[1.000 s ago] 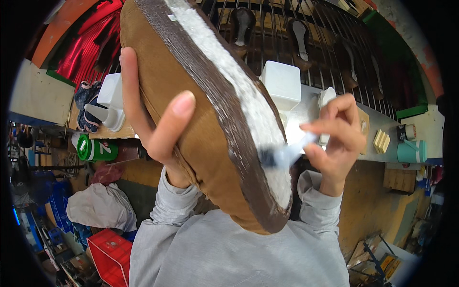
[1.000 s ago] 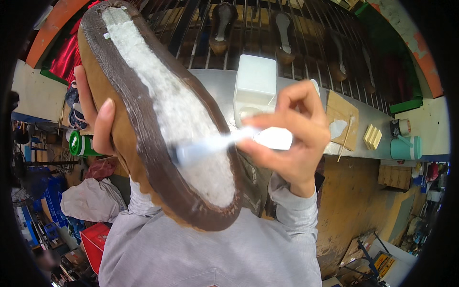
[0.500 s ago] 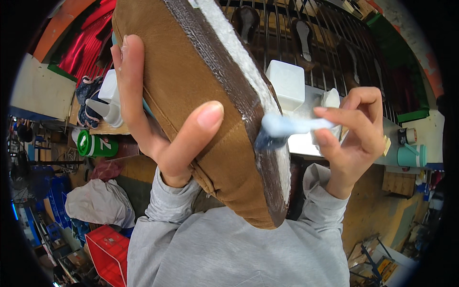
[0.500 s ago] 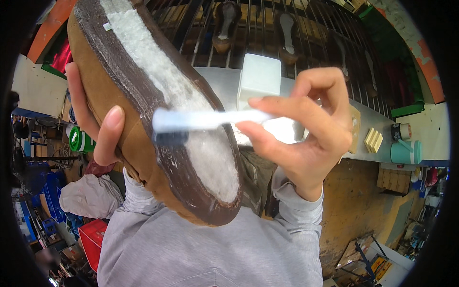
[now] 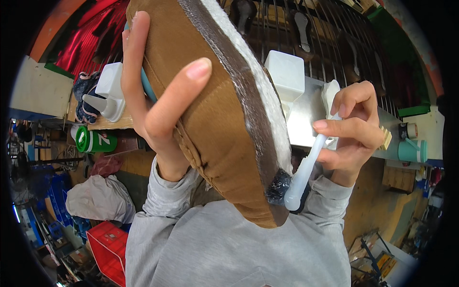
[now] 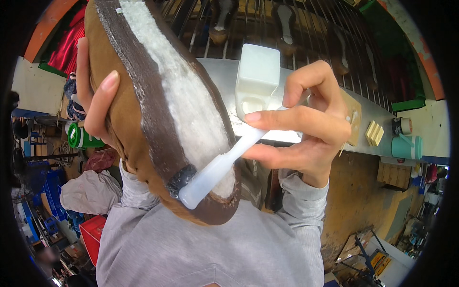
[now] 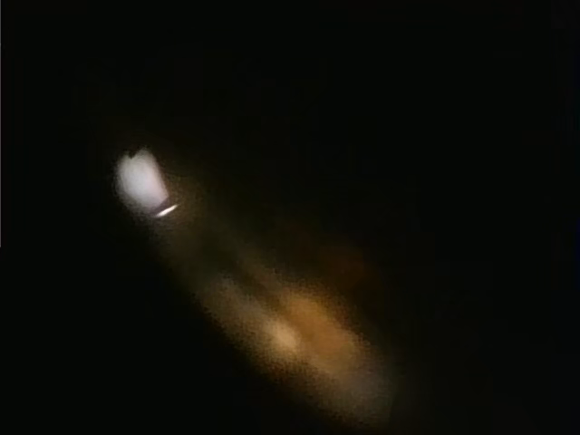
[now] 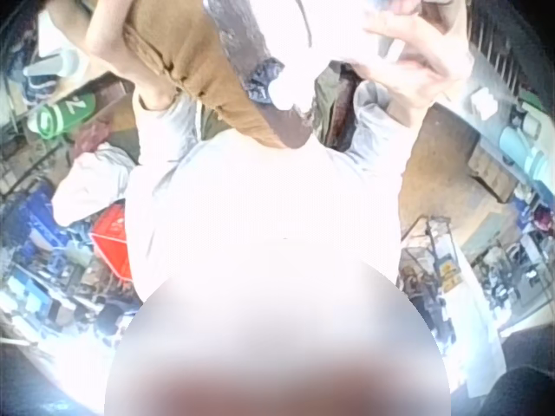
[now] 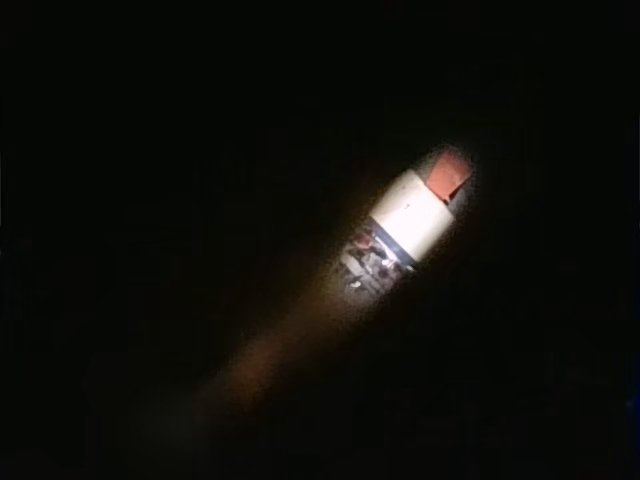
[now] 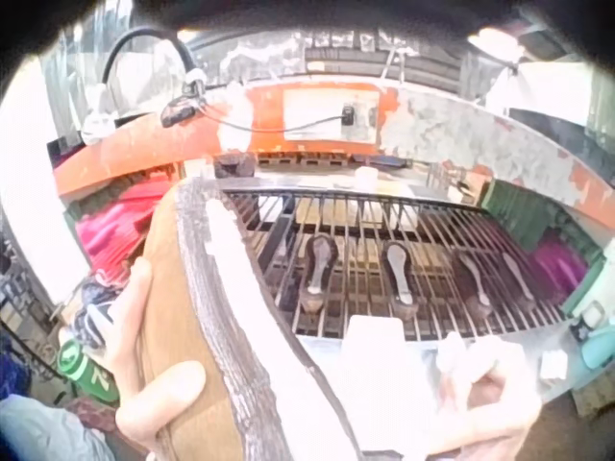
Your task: The person applies a white adhesive to the sole and edges of a brown shoe using a small brush. They repeatedly dip the brush into a container and spread the glue across the sole surface and perimeter.
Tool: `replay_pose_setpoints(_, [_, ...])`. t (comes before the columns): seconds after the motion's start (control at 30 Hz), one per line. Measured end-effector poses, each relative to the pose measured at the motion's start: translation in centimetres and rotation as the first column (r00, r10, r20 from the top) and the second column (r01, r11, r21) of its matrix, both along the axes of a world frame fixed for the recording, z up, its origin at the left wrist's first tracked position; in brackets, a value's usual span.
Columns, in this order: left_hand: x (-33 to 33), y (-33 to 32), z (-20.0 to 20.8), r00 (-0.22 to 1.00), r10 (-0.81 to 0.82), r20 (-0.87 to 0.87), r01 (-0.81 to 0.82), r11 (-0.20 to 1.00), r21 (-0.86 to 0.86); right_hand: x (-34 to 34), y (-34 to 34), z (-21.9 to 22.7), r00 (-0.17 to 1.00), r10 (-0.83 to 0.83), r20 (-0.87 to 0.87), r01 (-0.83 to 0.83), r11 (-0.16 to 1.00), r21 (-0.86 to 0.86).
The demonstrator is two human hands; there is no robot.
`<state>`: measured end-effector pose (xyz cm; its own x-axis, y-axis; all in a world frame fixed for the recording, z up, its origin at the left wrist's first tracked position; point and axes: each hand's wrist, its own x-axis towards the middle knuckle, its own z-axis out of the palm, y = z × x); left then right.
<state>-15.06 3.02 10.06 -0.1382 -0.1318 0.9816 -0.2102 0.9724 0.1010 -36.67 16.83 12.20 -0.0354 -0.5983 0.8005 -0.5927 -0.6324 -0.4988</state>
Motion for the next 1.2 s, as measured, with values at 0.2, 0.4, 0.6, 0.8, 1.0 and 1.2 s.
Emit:
replay_pose_setpoints(0.2, [0.6, 0.1, -0.7, 0.998, -0.019, -0.068, 0.030, 0.986, 0.165, -0.5, 1.0, -0.5, 0.999, 0.029, -0.029, -0.029, 1.000, 0.004])
replay_pose_setpoints(0.4, [0.3, 0.2, -1.1, 0.993, -0.067, -0.100, 0.089, 0.970, 0.225, -0.4, 0.8, -0.7, 1.000, 0.005, -0.008, -0.005, 1.000, 0.005])
replay_pose_setpoints(0.6, [0.2, -0.1, -1.0, 0.997, -0.064, -0.032, 0.069, 0.982, 0.177, -0.4, 0.4, 0.1, 0.999, -0.041, -0.026, 0.043, 0.997, 0.068])
replay_pose_setpoints(0.8, [1.3, 0.0, -1.4, 0.997, -0.075, 0.024, 0.065, 0.953, 0.295, 0.0, 0.6, -0.4, 0.997, 0.068, 0.034, -0.069, 0.996, 0.049])
replay_pose_setpoints(1.0, [2.4, 1.4, -2.1, 0.982, -0.179, 0.052, 0.110, 0.784, 0.611, 0.3, -0.1, -0.6, 0.995, 0.083, 0.048, -0.085, 0.996, 0.027])
replay_pose_setpoints(1.2, [2.5, 2.6, -2.6, 0.909, -0.406, -0.095, 0.311, 0.508, 0.803, 1.3, -1.9, -0.2, 0.989, 0.135, 0.062, -0.133, 0.991, -0.027])
